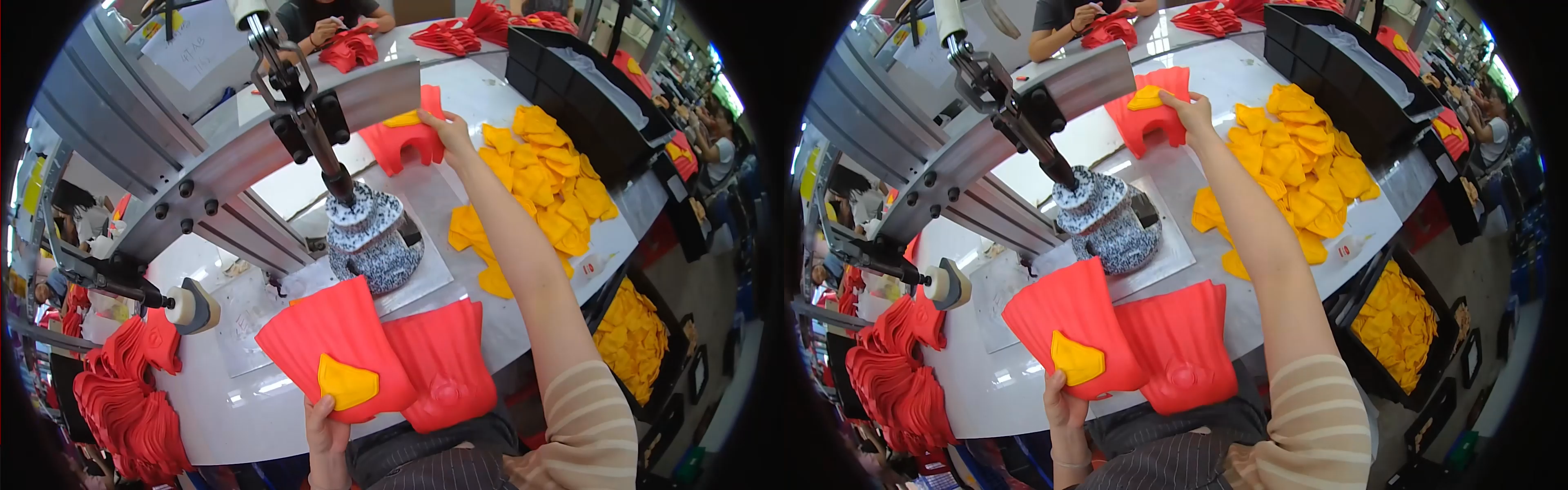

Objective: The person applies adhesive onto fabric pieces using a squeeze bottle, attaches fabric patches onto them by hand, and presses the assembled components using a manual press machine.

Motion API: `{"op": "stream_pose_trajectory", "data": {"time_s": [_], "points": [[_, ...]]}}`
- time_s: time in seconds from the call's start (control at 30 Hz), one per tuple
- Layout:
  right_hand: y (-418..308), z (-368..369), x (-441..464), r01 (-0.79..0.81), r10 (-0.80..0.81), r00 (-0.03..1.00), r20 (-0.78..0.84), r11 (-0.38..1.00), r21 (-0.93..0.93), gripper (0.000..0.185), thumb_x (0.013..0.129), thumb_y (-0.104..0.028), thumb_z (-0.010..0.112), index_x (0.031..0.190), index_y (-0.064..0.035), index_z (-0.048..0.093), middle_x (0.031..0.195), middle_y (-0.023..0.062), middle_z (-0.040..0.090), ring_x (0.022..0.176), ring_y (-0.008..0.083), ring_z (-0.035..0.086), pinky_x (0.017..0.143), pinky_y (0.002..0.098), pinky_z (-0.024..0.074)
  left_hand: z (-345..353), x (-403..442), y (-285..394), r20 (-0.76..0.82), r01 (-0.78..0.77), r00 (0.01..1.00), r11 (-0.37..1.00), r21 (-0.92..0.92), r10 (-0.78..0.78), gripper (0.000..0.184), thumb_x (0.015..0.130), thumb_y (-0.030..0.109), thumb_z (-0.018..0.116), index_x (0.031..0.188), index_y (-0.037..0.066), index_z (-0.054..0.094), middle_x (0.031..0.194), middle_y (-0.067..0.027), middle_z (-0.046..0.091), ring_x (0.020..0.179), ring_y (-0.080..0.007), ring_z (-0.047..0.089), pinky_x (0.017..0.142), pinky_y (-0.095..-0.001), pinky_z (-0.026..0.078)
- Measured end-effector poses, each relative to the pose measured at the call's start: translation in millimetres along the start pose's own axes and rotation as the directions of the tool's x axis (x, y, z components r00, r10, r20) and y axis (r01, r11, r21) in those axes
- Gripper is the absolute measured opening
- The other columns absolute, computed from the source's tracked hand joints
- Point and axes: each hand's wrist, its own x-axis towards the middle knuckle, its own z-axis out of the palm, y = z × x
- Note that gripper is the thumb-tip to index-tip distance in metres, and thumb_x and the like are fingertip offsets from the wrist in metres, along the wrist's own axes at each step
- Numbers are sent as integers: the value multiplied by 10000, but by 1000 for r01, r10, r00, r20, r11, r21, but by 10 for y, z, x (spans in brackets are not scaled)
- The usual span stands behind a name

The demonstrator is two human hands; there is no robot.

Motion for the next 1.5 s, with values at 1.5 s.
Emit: {"op": "stream_pose_trajectory", "data": {"time_s": [1.5], "points": [[132, -57, -2122, 506, -197, 861, 469, 423, -751, 803, 639, -437, 839, 1196, 44, 520, 881, 89, 529, 746, 178, 523, 672, 299, 458, 696, 2038, -306, 312, -559, 826, 610, 562, 470, 503, 774, 251, 759, 1149, 5, 531, 1113, -132, 549, 1051, -237, 540, 907, -352, 439]]}}
